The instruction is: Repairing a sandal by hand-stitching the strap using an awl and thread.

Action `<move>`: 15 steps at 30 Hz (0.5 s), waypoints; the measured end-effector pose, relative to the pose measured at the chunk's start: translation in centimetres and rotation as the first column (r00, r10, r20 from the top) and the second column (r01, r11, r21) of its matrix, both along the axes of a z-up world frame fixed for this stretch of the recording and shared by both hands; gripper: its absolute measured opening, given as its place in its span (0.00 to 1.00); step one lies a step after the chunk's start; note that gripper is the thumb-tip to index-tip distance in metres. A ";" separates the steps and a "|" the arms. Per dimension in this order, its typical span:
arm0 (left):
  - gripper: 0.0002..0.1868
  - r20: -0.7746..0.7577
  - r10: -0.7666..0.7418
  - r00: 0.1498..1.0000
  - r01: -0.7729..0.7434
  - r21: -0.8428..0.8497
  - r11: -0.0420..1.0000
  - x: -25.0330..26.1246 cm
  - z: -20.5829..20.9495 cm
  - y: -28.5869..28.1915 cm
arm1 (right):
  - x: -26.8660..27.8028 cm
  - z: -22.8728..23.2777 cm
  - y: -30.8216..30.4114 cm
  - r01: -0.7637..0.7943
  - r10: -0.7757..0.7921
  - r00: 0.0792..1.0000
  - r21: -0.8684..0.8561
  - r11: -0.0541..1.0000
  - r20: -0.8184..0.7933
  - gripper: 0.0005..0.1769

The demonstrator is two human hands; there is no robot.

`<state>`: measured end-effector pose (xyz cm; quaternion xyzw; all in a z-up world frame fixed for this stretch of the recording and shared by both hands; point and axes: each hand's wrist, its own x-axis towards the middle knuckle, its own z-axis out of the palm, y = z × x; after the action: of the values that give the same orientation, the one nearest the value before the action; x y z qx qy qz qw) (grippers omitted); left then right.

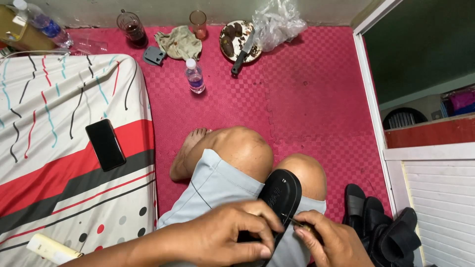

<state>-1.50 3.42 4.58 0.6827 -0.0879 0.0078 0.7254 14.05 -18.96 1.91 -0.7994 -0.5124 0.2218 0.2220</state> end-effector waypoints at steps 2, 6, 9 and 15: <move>0.08 -0.005 0.026 1.000 -0.026 -0.076 0.997 0.7 0.1 -0.3 | -0.4 0.1 0.2 0.006 -0.006 0.999 0.013 1.000 0.035 0.13; 0.06 0.094 0.365 0.926 -0.376 0.274 0.885 2.8 -2.6 -2.0 | -1.6 0.1 0.4 0.171 -0.172 0.985 0.116 0.978 -0.006 0.12; 0.09 -0.247 0.268 0.931 -0.152 0.405 0.902 3.5 -2.6 -2.5 | -1.9 -1.7 -0.7 0.187 -0.210 0.975 0.248 0.950 0.069 0.15; 0.13 -0.408 0.148 0.901 -0.013 0.316 0.949 3.4 -1.7 -2.1 | -1.9 1.0 1.1 -0.040 0.008 0.995 0.334 0.942 0.095 0.15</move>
<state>1.95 1.35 2.88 0.7746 0.1011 -0.1251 0.6117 12.19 -17.83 2.90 -0.7530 -0.5620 0.0969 0.3283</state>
